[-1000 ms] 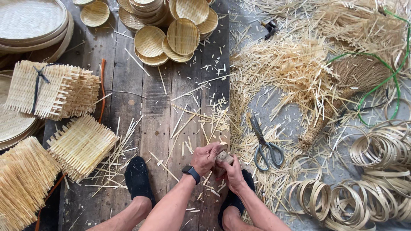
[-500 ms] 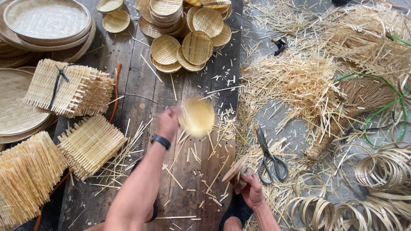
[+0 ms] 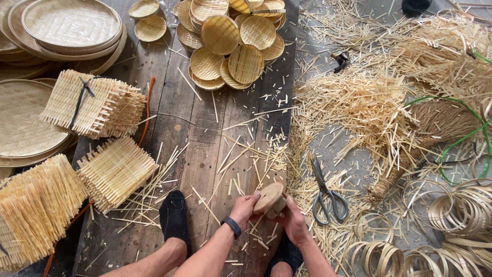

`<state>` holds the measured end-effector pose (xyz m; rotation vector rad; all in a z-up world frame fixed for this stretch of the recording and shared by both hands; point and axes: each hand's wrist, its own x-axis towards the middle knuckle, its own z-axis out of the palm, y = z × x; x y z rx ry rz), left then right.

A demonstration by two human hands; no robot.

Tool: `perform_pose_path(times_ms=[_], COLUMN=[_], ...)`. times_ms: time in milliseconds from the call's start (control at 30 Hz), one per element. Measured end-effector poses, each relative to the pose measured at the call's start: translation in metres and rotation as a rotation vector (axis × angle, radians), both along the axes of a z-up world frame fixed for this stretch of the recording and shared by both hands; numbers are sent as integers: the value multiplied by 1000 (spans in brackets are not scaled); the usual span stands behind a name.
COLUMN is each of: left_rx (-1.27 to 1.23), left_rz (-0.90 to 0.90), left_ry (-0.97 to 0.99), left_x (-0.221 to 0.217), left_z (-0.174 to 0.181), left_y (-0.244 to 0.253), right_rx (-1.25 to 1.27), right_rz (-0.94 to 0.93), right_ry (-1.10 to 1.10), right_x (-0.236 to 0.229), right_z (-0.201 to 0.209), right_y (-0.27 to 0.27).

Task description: The person weaves small, round bamboo bowls by hand. They place a pre-woven bamboo mat into a circular frame, use a wooden block to press the center, and trim the excess bamboo strips with shears. The finished bowls are stacked on the floor.

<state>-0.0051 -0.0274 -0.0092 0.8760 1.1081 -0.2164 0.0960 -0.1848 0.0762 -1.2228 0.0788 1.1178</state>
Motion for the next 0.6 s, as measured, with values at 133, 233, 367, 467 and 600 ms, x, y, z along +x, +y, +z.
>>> perform_pose_path(times_ms=[133, 233, 367, 467, 600], left_rx=[455, 571, 1411, 1661, 1406], left_rz=[-30, -335, -586, -915, -948], left_ry=[-128, -194, -83, 535, 849], left_x=[-9, -39, -93, -130, -120], left_z=[-29, -31, -17, 26, 59], left_y=[21, 70, 200, 292, 330], right_rx=[-286, -397, -236, -119, -77], right_rz=[202, 231, -34, -187, -231], right_ry=[-289, -246, -152, -24, 95], right_x=[7, 2, -21, -25, -23], right_z=[-30, -41, -56, -60, -63], right_y=[4, 12, 22, 16, 10])
